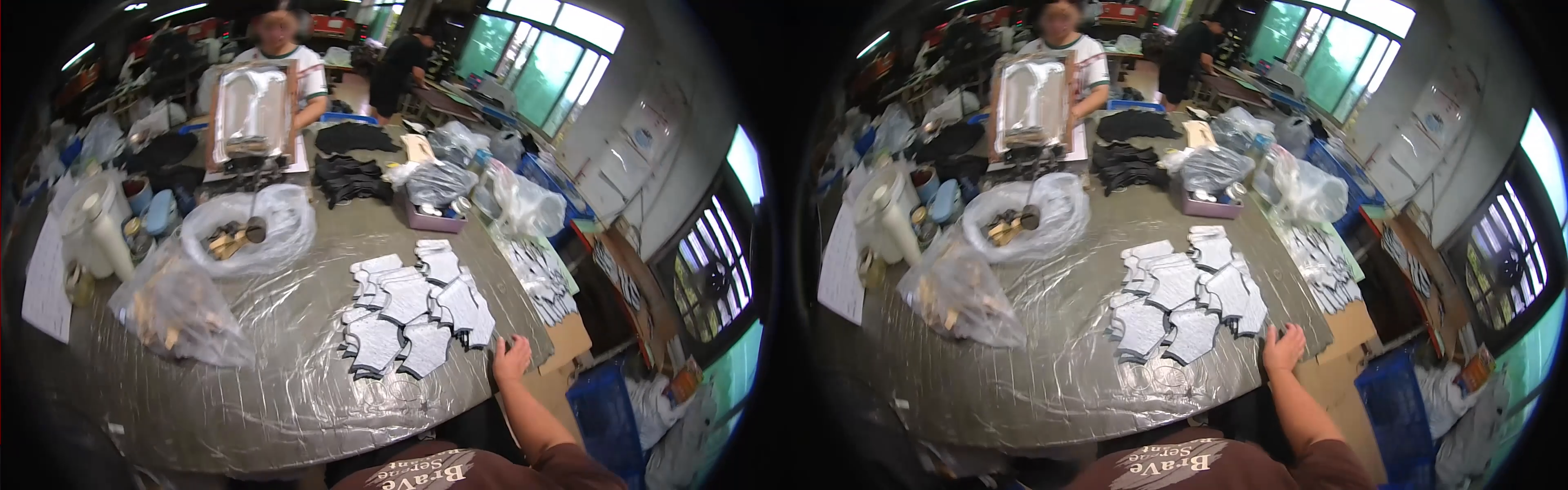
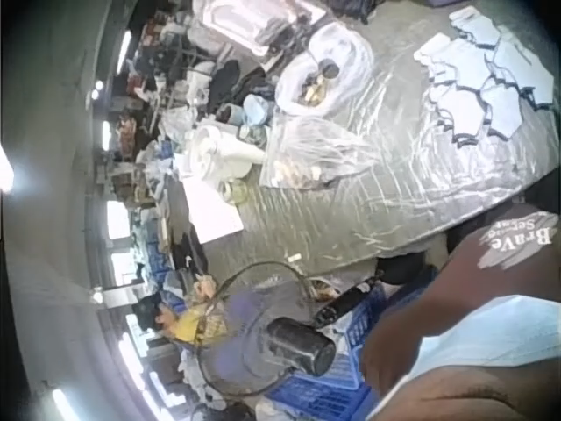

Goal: The recorder is applying material or glue to shoe upper components and organizing them at a workstation in a shoe factory.

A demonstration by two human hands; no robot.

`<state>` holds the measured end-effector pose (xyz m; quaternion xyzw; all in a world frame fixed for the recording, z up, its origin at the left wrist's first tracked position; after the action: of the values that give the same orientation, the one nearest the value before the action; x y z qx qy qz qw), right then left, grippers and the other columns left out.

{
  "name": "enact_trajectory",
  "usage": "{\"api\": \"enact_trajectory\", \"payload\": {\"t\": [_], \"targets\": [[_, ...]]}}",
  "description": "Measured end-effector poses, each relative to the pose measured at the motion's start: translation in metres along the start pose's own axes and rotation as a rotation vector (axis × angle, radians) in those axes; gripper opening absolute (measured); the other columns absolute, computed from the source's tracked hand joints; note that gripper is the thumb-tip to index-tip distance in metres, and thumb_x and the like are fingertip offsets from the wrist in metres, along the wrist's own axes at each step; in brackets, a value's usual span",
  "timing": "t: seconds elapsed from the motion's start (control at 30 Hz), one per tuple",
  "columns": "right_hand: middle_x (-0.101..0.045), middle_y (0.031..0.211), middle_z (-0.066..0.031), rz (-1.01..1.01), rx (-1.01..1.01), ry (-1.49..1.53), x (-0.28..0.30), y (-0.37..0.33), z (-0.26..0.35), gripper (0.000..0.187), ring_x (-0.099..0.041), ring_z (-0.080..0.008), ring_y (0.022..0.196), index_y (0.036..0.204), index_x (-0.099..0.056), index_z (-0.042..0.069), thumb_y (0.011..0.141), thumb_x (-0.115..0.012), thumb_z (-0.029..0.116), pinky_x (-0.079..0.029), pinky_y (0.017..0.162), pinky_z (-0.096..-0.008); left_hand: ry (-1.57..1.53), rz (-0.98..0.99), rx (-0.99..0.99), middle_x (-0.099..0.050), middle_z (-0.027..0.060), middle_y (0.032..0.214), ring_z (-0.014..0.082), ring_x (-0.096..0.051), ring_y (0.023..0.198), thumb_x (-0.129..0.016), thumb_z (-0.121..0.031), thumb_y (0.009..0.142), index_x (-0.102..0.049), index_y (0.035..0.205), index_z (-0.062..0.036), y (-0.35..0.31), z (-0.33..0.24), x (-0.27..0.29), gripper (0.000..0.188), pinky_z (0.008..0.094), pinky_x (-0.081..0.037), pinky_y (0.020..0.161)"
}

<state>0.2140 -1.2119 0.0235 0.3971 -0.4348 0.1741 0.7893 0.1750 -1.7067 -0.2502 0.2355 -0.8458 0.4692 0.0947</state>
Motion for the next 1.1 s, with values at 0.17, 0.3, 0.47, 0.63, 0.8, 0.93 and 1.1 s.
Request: {"api": "enact_trajectory", "payload": {"t": [0.17,0.3,0.47,0.63,0.8,0.93,1.1], "targets": [[-0.040,0.126,-0.0193,0.160,0.320,0.052,-0.004,-0.005,0.027,0.052,-0.035,-0.0357,0.118,0.117,-0.043,0.004,0.078,-0.057,0.035,-0.027,0.098,-0.0445,0.143,0.130,0.020,-0.063,0.0169,0.093,0.0236,-0.061,0.082,-0.056,-0.018,0.081,-0.059,0.105,0.0001,0.008,-0.006,0.009,0.030,0.0342,-0.048,0.072],[-0.037,0.128,-0.0202,0.341,0.301,0.093,-0.002,-0.005,0.031,0.065,-0.032,-0.0370,0.119,0.122,-0.039,0.004,0.071,-0.061,0.038,-0.023,0.100,-0.0466,0.174,0.230,0.066,-0.063,0.0167,0.092,0.0232,-0.061,0.081,-0.056,-0.019,0.081,-0.059,0.105,0.0001,0.011,-0.010,0.001,0.030,0.0340,-0.049,0.071],[-0.036,0.129,-0.0200,0.416,0.341,0.069,-0.003,-0.009,0.033,0.068,-0.032,-0.0382,0.119,0.120,-0.039,0.002,0.069,-0.062,0.041,-0.022,0.100,-0.0477,0.176,0.303,0.140,-0.064,0.0164,0.091,0.0227,-0.062,0.080,-0.056,-0.019,0.081,-0.060,0.104,0.0001,-0.006,-0.022,0.006,0.030,0.0338,-0.049,0.070],[-0.038,0.128,-0.0195,0.416,0.319,0.156,0.001,-0.006,0.025,0.067,-0.034,-0.0373,0.117,0.117,-0.041,0.002,0.068,-0.060,0.042,-0.023,0.098,-0.0470,0.178,0.297,0.225,-0.064,0.0162,0.089,0.0222,-0.062,0.079,-0.056,-0.020,0.081,-0.060,0.104,0.0001,-0.040,-0.033,0.007,0.030,0.0336,-0.050,0.069],[-0.041,0.124,-0.0207,0.318,0.321,0.308,0.008,0.002,0.027,0.056,-0.038,-0.0375,0.113,0.117,-0.041,0.000,0.078,-0.050,0.040,-0.025,0.097,-0.0460,0.157,0.261,0.356,-0.065,0.0160,0.088,0.0217,-0.063,0.077,-0.056,-0.020,0.081,-0.060,0.104,0.0001,-0.110,-0.013,-0.028,0.031,0.0333,-0.050,0.068],[-0.042,0.122,-0.0213,0.144,0.271,0.523,0.012,-0.002,0.009,0.054,-0.038,-0.0357,0.114,0.118,-0.040,-0.001,0.081,-0.049,0.037,-0.027,0.096,-0.0437,0.143,0.226,0.428,-0.065,0.0158,0.087,0.0213,-0.063,0.076,-0.056,-0.020,0.081,-0.060,0.104,0.0002,-0.160,-0.021,-0.057,0.031,0.0331,-0.050,0.068],[-0.046,0.114,-0.0159,0.316,0.407,1.626,0.095,0.024,0.074,0.046,-0.047,-0.0291,0.104,0.114,-0.044,0.003,0.085,-0.048,0.038,-0.034,0.092,-0.0404,0.089,0.237,0.535,-0.065,0.0156,0.086,0.0208,-0.064,0.075,-0.056,-0.021,0.081,-0.060,0.104,0.0002,-0.254,-0.055,-0.140,0.031,0.0329,-0.051,0.067]]}}
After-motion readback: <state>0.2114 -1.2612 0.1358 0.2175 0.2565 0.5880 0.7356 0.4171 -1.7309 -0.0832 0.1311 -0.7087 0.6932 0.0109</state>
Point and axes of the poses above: each hand's wrist, its own y-axis towards the middle knuckle, its own x-axis out of the back of the hand, z = x × y, the point moved 6 cm from there along y, towards the middle knuckle
